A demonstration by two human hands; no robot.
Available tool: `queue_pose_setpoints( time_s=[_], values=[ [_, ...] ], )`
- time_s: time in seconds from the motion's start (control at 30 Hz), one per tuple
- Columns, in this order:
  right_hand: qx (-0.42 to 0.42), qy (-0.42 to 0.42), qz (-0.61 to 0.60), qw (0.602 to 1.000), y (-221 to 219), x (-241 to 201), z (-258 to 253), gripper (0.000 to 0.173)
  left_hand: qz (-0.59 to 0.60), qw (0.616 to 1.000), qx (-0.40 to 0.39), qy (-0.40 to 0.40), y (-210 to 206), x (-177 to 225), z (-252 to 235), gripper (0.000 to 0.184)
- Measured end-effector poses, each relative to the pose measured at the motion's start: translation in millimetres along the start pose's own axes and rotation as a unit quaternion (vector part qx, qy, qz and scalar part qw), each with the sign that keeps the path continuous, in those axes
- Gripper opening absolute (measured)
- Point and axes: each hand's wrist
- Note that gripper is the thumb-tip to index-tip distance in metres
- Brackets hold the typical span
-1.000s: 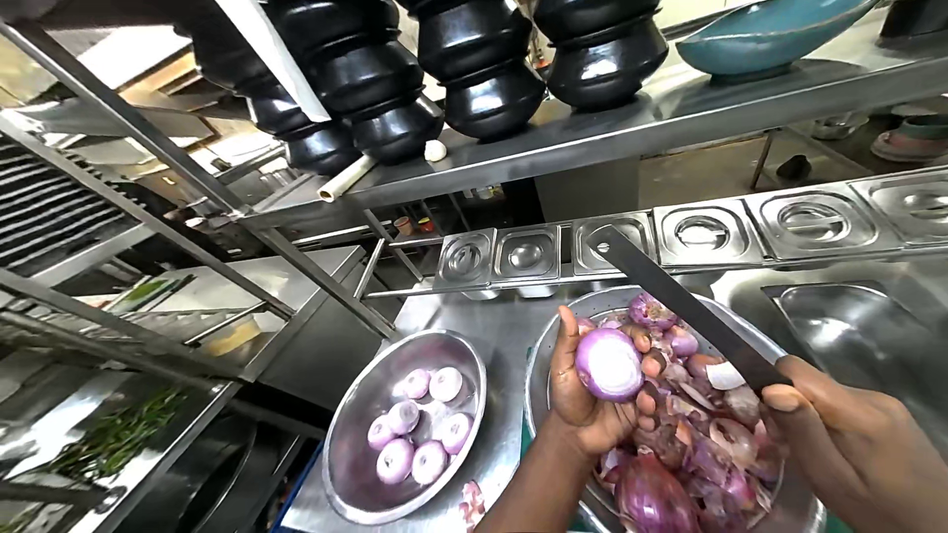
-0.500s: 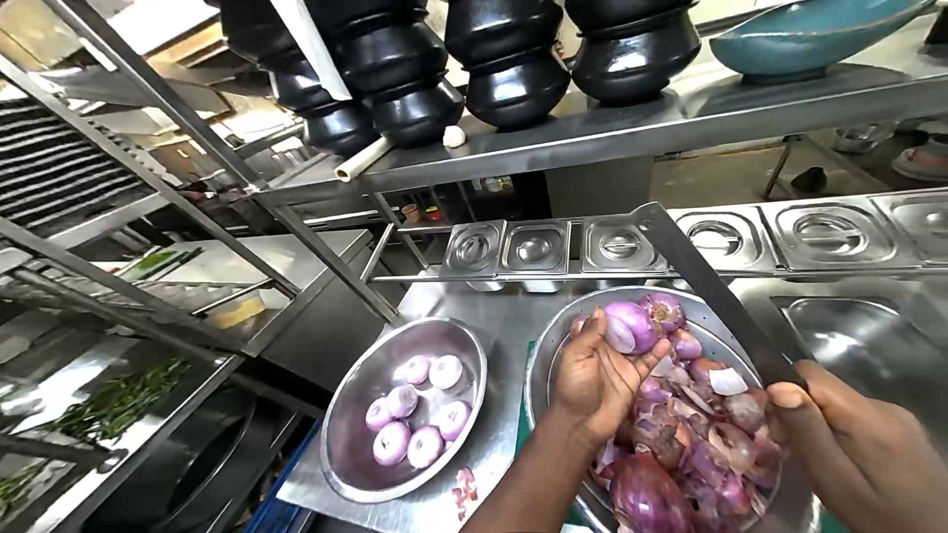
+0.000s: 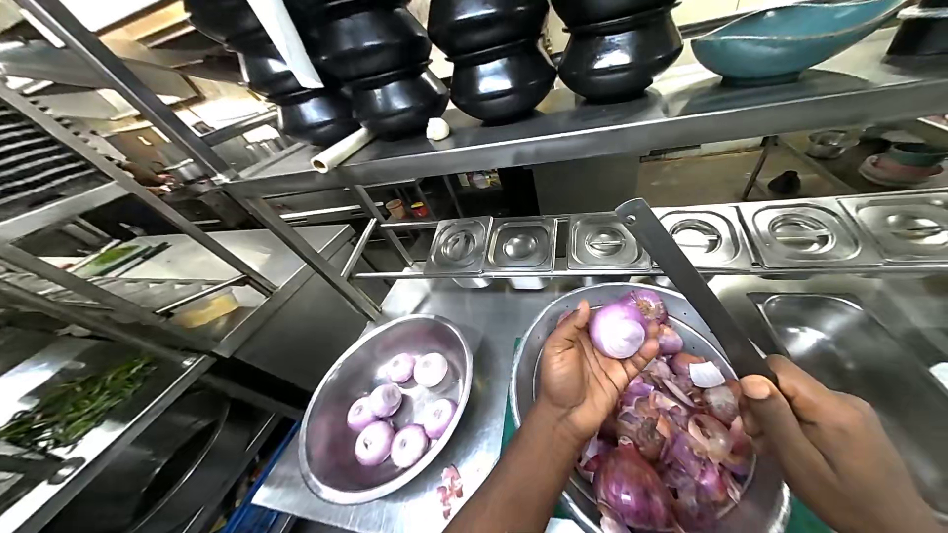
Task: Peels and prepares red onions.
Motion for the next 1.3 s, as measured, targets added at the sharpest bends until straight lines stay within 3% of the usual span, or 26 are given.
queue_pose_setpoints(
  time_s=[0.1,0.17,0.23,0.33,0.43,0.57,0.67,0.83,1.17,1.3],
  values=[
    [-0.015,0.001,-0.005,1.0,-2,-8,1,0.054,-0.099,0.992,-0.044,-0.068,13,-7,-4,0.017],
    [-0.016,0.004,-0.009,1.0,-5,-13,2,0.055,-0.217,0.967,-0.068,-0.116,16,-8,-4,0.04],
    [-0.006,0.003,-0.019,1.0,-8,-15,3,0.054,-0.264,0.951,-0.073,-0.146,14,-9,-2,0.059],
    [0.005,-0.004,-0.023,1.0,-12,-22,1,0.053,-0.209,0.961,-0.112,-0.14,17,-14,-4,0.077],
    [-0.003,0.003,-0.017,1.0,-16,-31,-1,0.052,-0.082,0.979,-0.158,-0.102,20,-23,-9,0.057],
    [-0.022,-0.002,-0.018,1.0,-24,-42,0,0.05,0.025,0.99,-0.131,-0.051,10,-27,-8,0.043],
    [-0.023,0.0,0.009,1.0,-22,-49,-1,0.05,-0.084,0.976,-0.168,-0.111,17,-26,-10,0.049],
    [-0.022,0.023,0.059,0.998,-15,-56,-2,0.053,-0.295,0.918,-0.185,-0.187,14,-12,-1,0.067],
    [-0.014,0.038,0.09,0.995,-13,-66,0,0.055,-0.385,0.867,-0.229,-0.218,7,-3,6,0.065],
    [-0.011,0.041,0.09,0.995,-13,-66,0,0.054,-0.379,0.868,-0.235,-0.217,6,-4,6,0.064]
  ],
)
Point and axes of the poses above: each hand's wrist, its own z-axis away from the middle knuckle, its own y-axis out of the back of the hand, x = y × z, and after that the axes turned 15 degrees about y, right-handed
